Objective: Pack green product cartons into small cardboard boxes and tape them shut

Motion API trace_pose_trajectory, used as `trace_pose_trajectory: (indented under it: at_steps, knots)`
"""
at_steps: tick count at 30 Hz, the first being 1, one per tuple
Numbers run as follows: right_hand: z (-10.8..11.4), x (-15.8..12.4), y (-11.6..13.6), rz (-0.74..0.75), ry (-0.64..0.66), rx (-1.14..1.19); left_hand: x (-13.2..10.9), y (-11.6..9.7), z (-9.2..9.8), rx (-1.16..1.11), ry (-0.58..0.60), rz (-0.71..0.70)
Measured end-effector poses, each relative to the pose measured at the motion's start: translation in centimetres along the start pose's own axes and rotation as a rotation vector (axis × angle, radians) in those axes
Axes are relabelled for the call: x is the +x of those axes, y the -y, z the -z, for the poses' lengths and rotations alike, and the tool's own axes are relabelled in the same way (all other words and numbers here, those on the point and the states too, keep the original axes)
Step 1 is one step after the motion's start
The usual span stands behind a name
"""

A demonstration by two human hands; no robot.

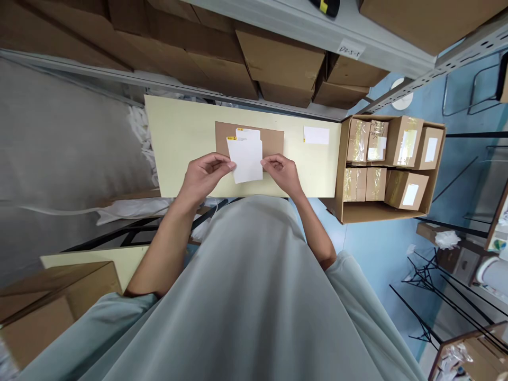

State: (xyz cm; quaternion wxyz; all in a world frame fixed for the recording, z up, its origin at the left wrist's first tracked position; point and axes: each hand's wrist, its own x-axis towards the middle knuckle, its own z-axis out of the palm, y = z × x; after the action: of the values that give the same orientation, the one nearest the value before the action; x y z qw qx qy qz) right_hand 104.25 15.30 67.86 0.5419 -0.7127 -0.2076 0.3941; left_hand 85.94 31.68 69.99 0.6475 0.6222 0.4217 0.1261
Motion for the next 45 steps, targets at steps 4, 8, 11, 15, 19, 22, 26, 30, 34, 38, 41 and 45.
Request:
trace_pose_trajectory:
  at_steps: [4, 8, 11, 15, 19, 22, 26, 30, 34, 38, 41, 45]
  knots:
    - [-0.7, 0.1, -0.7, 0.011, -0.023, -0.046, 0.8, 0.5, 0.6, 0.03, 0.006, -0.025]
    - [-1.9, 2.0, -1.7, 0.031, -0.049, -0.134, 3.8, 2.4, 1.3, 0.151, -0.035, -0.102]
    - [-2.7, 4.0, -2.7, 0.061, -0.074, -0.222, 6.5, 4.6, 1.5, 0.209, -0.062, -0.151]
    - [-2.9, 5.7, -4.1, 0.12, -0.081, -0.316, 8.9, 6.8, 1.2, 0.207, -0.077, -0.17]
    - [-2.5, 6.2, -5.3, 0.168, -0.068, -0.364, 9.6, 8.2, 1.0, 0.218, -0.047, -0.194]
    - [-2.4, 6.4, -6.0, 0.173, -0.058, -0.389, 9.7, 9.0, 0.9, 0.231, -0.033, -0.204]
    - [-2.7, 6.8, -6.7, 0.173, -0.06, -0.404, 10.1, 10.1, 1.0, 0.248, -0.043, -0.206]
    - [-3.2, 7.3, -7.2, 0.178, -0.065, -0.42, 10.6, 11.0, 1.1, 0.284, -0.067, -0.218]
    - [-3.4, 7.5, -7.5, 0.189, -0.072, -0.439, 11.1, 11.7, 1.1, 0.301, -0.081, -0.217]
    - [-3.3, 7.5, -7.6, 0.197, -0.078, -0.466, 11.3, 12.3, 0.9, 0.307, -0.079, -0.211]
    - [-3.2, 7.5, -7.8, 0.199, -0.076, -0.491, 11.2, 12.6, 0.8, 0.312, -0.077, -0.214]
    - [-3.2, 7.4, -8.3, 0.201, -0.076, -0.514, 11.2, 12.6, 0.8, 0.321, -0.086, -0.215]
